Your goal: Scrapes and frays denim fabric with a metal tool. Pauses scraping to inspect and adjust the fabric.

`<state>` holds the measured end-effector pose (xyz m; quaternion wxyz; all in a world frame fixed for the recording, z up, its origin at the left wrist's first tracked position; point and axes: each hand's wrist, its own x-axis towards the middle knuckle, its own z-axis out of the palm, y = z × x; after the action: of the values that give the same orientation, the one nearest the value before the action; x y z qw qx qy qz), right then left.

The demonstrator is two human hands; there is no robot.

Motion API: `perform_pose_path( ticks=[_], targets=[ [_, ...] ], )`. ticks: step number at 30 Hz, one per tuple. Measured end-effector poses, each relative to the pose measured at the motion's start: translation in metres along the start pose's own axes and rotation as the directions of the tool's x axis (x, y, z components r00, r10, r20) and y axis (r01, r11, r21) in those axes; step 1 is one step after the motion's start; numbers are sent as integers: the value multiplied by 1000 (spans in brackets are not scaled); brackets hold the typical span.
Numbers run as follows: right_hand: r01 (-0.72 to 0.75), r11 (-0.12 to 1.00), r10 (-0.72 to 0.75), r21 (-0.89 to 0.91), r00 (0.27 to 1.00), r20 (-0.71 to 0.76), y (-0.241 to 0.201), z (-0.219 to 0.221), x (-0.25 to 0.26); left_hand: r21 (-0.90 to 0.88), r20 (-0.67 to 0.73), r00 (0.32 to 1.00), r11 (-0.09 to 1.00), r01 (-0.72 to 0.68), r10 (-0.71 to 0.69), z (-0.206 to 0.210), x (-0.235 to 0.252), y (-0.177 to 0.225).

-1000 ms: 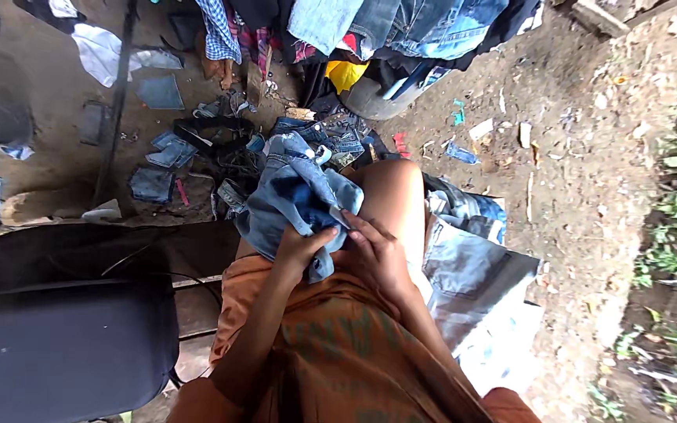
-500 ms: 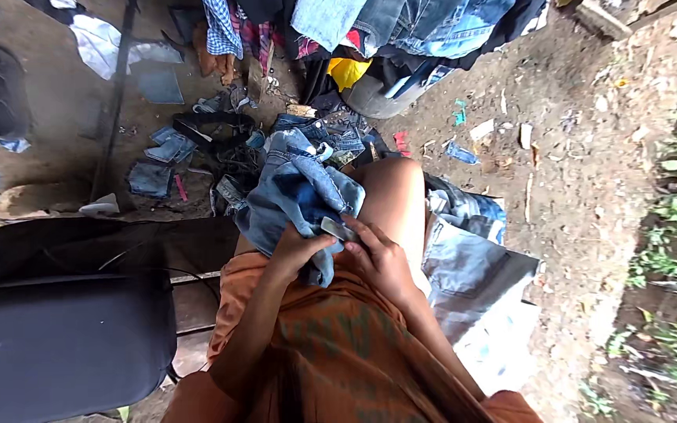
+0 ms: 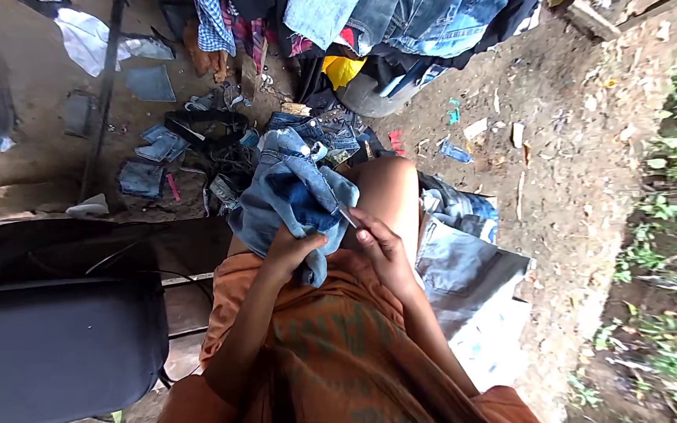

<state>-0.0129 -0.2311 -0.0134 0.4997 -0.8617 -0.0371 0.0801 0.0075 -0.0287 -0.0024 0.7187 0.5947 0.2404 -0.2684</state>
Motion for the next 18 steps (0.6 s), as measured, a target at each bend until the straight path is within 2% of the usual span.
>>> perform_pose_path(
  ticks=[3, 5, 8, 12, 14, 16, 18],
  targets=[
    [-23, 995, 34, -99, 994, 108, -1, 6, 1, 0, 7, 1000, 1000, 7, -7, 0, 0, 0],
    [-28, 988, 47, -152, 992, 118, -2, 10, 2, -1, 5, 1000, 1000, 10, -10, -1, -1, 0],
    [-4, 967, 22, -253, 997, 69, -5, 13, 3, 20, -1, 1000, 1000, 21, -21, -1, -1, 1],
    [13, 895, -58, -447, 994, -87, -7, 19, 3, 47, 1, 1000, 999, 24, -24, 0, -1, 2],
    [-33, 925, -10, -380, 994, -112, -2, 16, 5, 45, -3, 1000, 999, 26, -26, 0, -2, 2],
    [-111, 973, 92, -204, 991, -100, 7, 5, 9, 55, -20, 999, 998, 29, -28, 1, -2, 3],
    [-125, 991, 120, -56, 988, -94, 10, -4, 13, 80, -46, 998, 996, 39, -36, 3, -1, 4]
  ],
)
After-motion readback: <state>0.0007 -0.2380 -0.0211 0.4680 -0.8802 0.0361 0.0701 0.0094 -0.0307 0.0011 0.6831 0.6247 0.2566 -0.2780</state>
